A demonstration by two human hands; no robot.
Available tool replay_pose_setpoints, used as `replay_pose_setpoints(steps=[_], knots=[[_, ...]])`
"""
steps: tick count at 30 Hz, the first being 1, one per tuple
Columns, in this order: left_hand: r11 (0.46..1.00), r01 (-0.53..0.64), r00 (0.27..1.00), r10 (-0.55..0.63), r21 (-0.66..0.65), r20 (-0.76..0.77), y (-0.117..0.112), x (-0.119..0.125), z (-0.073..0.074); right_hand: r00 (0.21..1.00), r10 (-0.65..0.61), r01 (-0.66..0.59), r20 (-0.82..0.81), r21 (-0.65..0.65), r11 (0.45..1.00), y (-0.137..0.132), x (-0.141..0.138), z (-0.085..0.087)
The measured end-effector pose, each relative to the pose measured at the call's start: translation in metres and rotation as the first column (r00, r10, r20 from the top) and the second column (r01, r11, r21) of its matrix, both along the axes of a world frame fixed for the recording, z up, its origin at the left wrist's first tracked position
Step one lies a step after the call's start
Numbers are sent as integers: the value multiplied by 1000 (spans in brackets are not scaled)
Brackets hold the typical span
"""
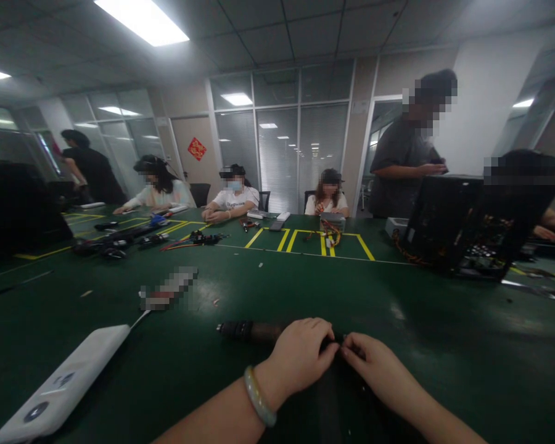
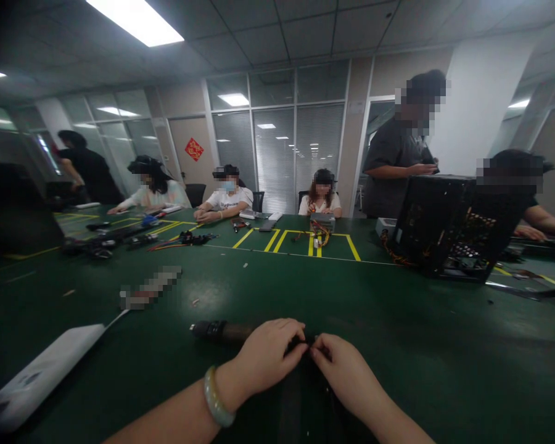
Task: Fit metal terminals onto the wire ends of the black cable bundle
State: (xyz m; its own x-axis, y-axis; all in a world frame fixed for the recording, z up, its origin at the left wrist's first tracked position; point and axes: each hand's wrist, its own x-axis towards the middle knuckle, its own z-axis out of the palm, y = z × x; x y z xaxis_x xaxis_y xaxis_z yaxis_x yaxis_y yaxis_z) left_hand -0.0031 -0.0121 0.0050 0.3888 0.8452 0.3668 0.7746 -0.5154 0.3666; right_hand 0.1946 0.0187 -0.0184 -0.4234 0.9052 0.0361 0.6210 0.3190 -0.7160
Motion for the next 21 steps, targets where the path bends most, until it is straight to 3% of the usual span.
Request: replay_pose_setpoints(steps=[21], knots=[[999, 26, 999, -27, -25, -35, -1, 0, 2, 1000, -7, 7, -13, 14, 1000, 0, 0, -2]])
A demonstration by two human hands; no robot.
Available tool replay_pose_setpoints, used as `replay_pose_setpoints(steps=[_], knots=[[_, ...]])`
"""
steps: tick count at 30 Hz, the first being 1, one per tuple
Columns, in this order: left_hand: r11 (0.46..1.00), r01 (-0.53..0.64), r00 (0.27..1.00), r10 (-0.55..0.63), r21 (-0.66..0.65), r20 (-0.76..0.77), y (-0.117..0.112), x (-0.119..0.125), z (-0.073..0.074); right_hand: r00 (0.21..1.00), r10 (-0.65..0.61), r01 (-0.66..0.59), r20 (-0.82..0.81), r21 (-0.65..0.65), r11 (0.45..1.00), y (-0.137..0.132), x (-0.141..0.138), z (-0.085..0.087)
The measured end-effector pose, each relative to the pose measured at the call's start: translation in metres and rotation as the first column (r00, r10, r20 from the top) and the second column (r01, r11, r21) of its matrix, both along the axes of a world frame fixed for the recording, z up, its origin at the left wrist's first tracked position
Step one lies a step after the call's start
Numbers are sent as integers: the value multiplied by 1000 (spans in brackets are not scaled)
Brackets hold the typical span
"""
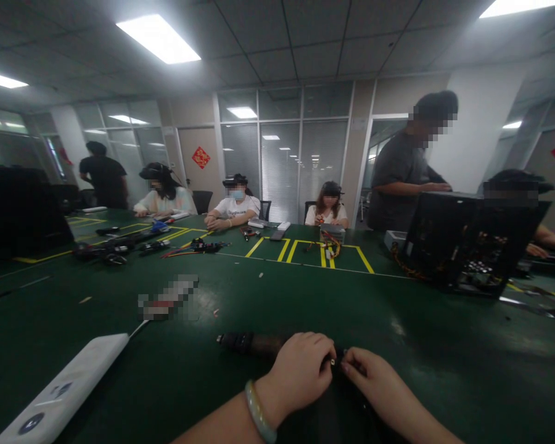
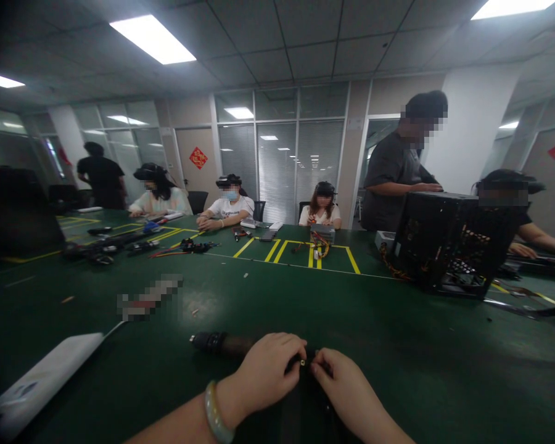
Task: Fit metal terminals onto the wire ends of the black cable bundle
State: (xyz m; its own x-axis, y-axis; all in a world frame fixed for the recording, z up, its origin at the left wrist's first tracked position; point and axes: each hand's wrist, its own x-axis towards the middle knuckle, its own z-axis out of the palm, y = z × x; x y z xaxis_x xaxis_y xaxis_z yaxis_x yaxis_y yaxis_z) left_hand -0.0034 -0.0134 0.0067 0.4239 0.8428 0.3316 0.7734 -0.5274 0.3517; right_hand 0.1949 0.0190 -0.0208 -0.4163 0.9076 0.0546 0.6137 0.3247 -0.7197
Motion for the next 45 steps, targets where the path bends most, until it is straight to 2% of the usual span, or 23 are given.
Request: replay_pose_setpoints(steps=[12, 20, 28, 37, 42, 45], knots=[[1000, -4, 999, 3, 12, 47, 0, 0, -3, 997, -19, 19, -77, 4, 1000, -1, 0, 0], [999, 10, 998, -13, 38, 66, 7, 1, -11, 997, -44, 44, -71, 0, 999, -2, -3, 2], [998, -63, 997, 62, 22, 49, 5, 2, -10, 994, -97, 101, -58, 59, 993, -3, -7, -2], [999, -40, 999, 39, 35, 38, 5, 4, -11, 990, -113, 121, -82, 102, 987, 0, -8, -11], [999, -28, 999, 27, 33, 24, 5, 2, -11, 990, -131, 137, -58, 97, 986, -4, -9, -7], [999, -21, 999, 19, 47, 42, 5, 2, -10, 989, -149, 147, 1, 158, 976, -10, -11, 0]])
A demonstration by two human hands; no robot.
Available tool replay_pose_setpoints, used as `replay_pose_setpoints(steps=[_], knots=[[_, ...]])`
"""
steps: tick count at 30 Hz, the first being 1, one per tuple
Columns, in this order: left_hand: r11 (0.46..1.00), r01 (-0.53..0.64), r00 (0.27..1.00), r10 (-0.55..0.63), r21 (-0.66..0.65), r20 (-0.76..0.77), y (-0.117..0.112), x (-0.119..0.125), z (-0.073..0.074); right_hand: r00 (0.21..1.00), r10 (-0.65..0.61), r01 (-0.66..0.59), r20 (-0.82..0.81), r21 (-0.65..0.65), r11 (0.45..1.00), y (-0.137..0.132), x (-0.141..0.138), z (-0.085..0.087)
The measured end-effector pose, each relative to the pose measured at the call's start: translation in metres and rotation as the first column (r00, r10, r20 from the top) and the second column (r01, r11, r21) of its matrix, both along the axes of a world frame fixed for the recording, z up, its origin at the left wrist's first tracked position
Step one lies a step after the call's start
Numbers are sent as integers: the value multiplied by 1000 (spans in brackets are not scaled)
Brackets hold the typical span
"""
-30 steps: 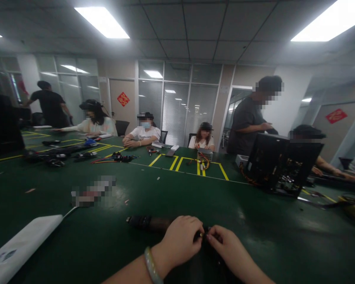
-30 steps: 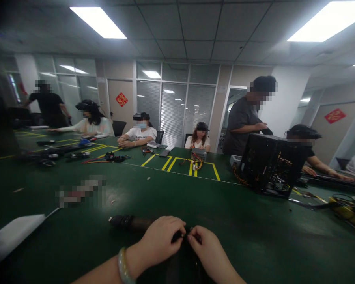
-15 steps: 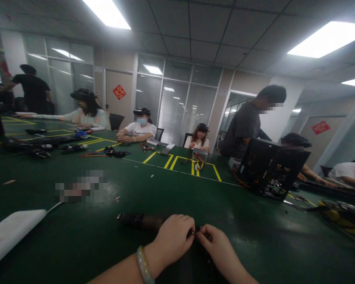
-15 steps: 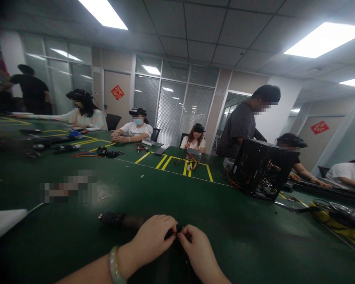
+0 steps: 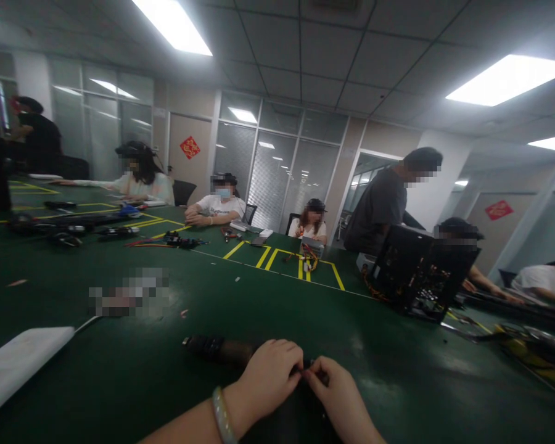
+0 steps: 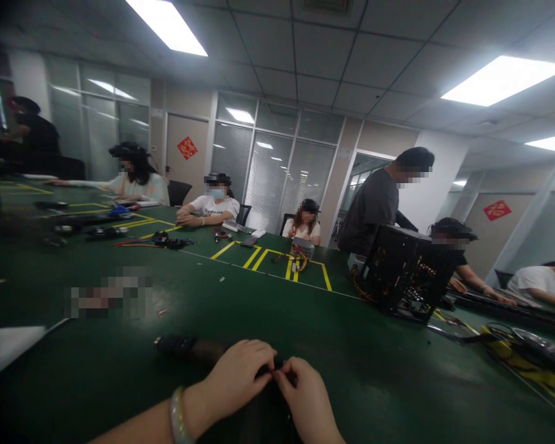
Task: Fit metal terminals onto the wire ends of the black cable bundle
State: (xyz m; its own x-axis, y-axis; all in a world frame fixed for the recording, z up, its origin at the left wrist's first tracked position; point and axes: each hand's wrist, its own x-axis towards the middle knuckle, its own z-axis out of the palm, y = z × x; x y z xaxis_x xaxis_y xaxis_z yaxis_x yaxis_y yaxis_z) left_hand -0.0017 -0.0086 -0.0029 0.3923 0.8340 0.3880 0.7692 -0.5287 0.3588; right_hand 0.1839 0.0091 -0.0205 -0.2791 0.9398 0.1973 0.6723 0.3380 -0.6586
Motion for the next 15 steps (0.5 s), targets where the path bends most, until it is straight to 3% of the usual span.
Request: replay_pose_setpoints(steps=[6, 10, 15], knots=[[999, 25, 997, -27, 28, 79, -2, 0, 3, 994, -37, 12, 104, 234, 972, -6, -5, 11], [998, 35, 994, -40, 48, 106, -2, 0, 0, 995, 72, -84, 76, 170, 982, -1, -8, 8], [997, 27, 991, -36, 66, 128, -10, 3, 5, 996, 70, -78, 52, 172, 982, 0, -11, 1]])
